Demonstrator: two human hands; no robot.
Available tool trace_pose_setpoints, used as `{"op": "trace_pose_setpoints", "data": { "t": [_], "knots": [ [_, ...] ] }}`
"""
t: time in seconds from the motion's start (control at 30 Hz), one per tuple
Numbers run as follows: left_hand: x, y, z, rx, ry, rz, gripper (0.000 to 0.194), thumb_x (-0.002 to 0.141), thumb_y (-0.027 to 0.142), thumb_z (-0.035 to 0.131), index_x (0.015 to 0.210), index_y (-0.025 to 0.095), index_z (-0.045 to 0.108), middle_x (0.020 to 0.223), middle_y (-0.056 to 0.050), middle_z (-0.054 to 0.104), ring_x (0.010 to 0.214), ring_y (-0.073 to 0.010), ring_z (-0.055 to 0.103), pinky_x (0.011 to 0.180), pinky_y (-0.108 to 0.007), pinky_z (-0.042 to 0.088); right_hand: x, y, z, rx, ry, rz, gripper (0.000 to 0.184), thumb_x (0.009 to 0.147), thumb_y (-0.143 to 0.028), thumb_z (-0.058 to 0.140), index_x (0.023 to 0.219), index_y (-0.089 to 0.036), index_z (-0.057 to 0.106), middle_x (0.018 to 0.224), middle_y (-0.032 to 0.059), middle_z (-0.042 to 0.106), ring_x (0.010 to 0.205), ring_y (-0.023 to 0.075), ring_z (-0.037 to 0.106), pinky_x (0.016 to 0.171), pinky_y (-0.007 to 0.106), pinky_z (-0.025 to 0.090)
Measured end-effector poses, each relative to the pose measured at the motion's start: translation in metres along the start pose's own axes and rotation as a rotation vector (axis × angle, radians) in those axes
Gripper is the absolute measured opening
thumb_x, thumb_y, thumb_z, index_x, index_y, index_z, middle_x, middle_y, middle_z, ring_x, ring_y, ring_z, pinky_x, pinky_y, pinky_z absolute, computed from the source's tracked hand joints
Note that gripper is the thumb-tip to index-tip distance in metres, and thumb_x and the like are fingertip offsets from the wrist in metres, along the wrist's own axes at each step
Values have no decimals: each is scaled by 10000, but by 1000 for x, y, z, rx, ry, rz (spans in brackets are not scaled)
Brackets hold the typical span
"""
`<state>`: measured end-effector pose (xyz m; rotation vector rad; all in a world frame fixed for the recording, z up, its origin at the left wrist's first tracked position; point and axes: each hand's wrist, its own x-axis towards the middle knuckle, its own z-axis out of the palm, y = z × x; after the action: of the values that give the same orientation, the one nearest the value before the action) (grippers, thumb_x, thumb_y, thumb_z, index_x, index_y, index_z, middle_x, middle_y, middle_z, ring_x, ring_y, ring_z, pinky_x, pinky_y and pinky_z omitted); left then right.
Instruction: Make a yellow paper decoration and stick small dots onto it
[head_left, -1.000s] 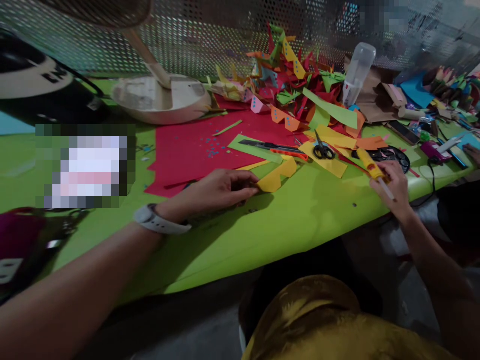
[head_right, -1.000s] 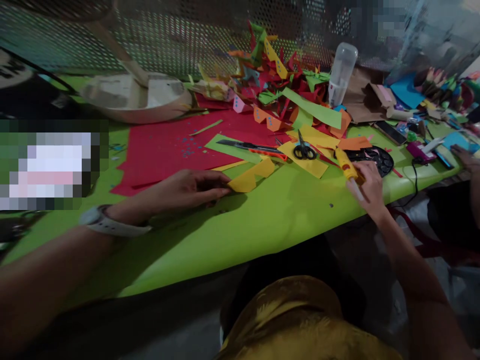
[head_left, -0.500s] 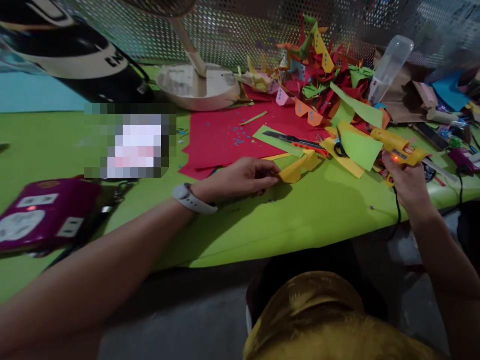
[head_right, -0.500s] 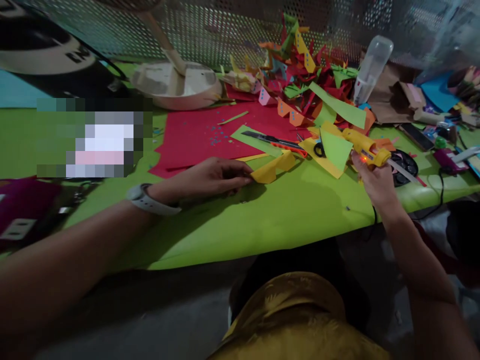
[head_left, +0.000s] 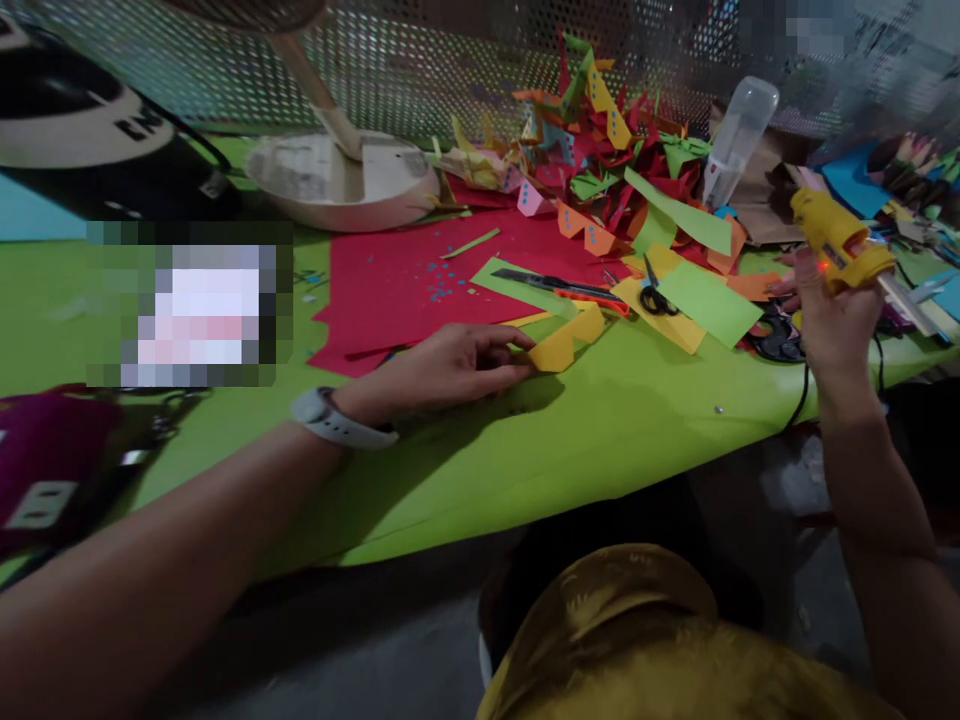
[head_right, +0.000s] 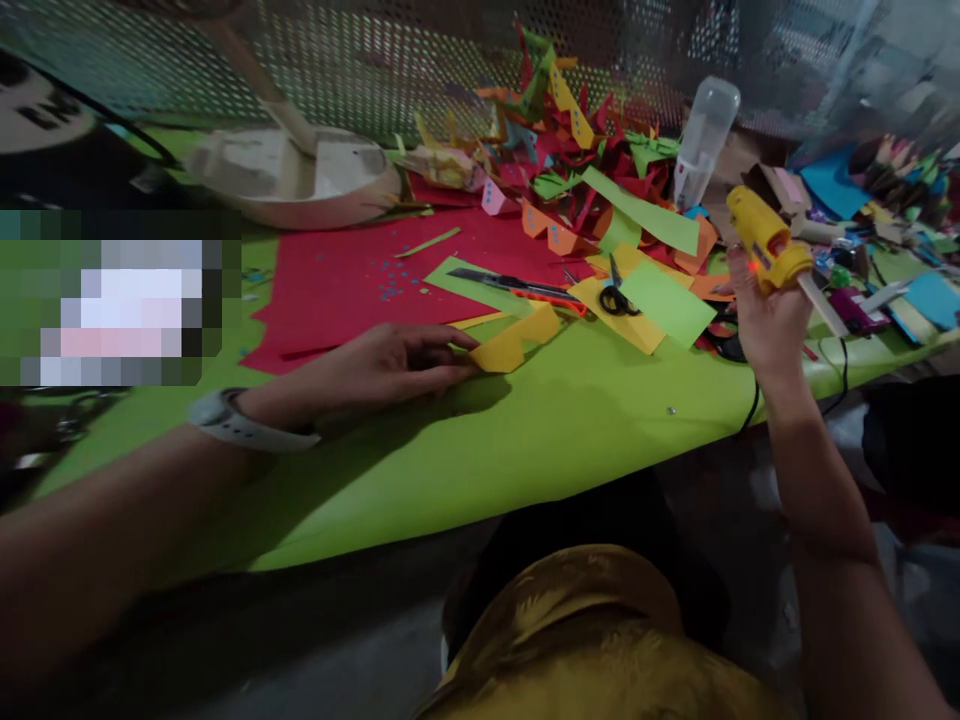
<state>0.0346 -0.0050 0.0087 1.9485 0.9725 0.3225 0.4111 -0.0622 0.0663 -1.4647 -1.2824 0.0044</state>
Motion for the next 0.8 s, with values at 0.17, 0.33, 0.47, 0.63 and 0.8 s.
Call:
{"op": "trace_pose_setpoints", "data": {
  "t": [0.17, 0.33, 0.47, 0.63, 0.8],
  "knots": [
    [-1, -1, -2, -11, 7, -35, 451, 798, 433, 630, 1135, 133, 616, 532, 43, 548, 446, -108, 458, 424, -209, 333, -12, -20, 19, 460, -206, 318, 402, 669, -487, 808, 821, -162, 627, 730, 35, 685, 438, 69, 524, 326, 190, 323],
    [2, 0, -2, -82, -17, -2, 357, 816, 461, 628, 951, 130, 646, 586, 12, 571, 476, -101, 481, 445, -207, 371, -43, -44, 48, 518, -579, 366, 363, 610, -445, 862, 745, -166, 674, 675, 15, 686, 434, 70, 520, 327, 193, 369],
    [1, 0, 0, -149, -12, 21, 345, 818, 435, 653, 978, 130, 648, 611, 8, 568, 497, -105, 492, 456, -210, 383, -54, -55, 71, 469, -819, 298, 315, 586, -415, 864, 760, -208, 703, 677, -14, 683, 531, 112, 597, 440, 229, 494],
    [1, 2, 1, -130, 12, 44, 292, 838, 402, 637, 946, 132, 665, 613, 15, 549, 505, -94, 465, 457, -204, 345, -61, -49, 91, 383, -963, 192, 305, 631, -466, 812, 837, -256, 728, 822, 7, 727, 786, 200, 686, 684, 344, 591],
    [3, 3, 0, -121, 8, 67, 249, 818, 377, 646, 886, 138, 658, 596, 17, 556, 501, -94, 473, 475, -208, 361, -70, -35, 96, 252, -942, 132, 313, 669, -509, 792, 808, -246, 693, 745, -1, 690, 692, 183, 643, 631, 330, 548]
  ]
}}
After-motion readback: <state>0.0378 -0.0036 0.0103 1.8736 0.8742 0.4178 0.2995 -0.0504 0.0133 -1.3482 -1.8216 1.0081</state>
